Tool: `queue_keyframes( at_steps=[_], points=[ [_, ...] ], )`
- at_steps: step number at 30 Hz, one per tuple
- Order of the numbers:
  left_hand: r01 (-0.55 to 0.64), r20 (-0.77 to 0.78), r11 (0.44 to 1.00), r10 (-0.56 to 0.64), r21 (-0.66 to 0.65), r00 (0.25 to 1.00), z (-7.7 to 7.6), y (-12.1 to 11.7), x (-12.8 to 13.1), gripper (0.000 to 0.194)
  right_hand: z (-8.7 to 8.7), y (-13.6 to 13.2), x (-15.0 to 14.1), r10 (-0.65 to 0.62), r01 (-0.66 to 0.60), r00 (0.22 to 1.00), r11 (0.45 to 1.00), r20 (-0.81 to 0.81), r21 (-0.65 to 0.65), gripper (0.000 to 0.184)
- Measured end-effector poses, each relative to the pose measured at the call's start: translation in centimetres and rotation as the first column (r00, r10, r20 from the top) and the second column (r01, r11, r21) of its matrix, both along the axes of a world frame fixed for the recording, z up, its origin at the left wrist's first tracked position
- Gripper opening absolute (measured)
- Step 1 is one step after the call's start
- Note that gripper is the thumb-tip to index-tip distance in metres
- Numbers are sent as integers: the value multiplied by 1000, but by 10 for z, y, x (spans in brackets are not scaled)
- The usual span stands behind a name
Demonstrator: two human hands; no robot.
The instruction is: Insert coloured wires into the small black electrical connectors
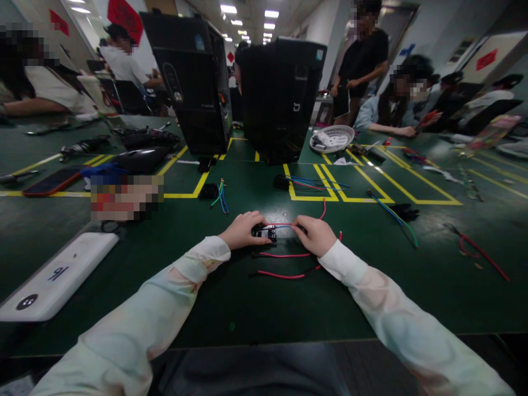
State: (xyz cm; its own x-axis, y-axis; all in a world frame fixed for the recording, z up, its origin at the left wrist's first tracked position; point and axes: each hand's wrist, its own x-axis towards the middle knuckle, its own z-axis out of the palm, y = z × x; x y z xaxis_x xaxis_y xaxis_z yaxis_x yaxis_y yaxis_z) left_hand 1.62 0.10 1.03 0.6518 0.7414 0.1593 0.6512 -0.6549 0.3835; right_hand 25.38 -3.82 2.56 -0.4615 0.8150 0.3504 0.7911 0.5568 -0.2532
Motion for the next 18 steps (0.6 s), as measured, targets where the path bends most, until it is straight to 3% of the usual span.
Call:
queue_keyframes(
  at_steps=[3,8,12,16,18],
  points=[
    [2,-6,1000,-2,-3,1000,1,0,0,47,0,0,-1,85,-85,996,996,-6,-27,18],
    [-1,1,1000,1,11,1000,0,-1,0,47,0,0,1,33,-34,998,999,-44,-1,20],
    [5,5,1000,-5,1,1000,-1,0,0,47,-1,0,2,144,-145,989,988,-35,-47,18],
    [7,2,1000,-7,8,1000,0,0,0,46,-1,1,2,53,-55,997,998,-63,-32,19],
    [7,1,1000,-7,10,1000,0,0,0,46,-2,1,2,74,-77,996,996,-55,-44,18]
  ],
)
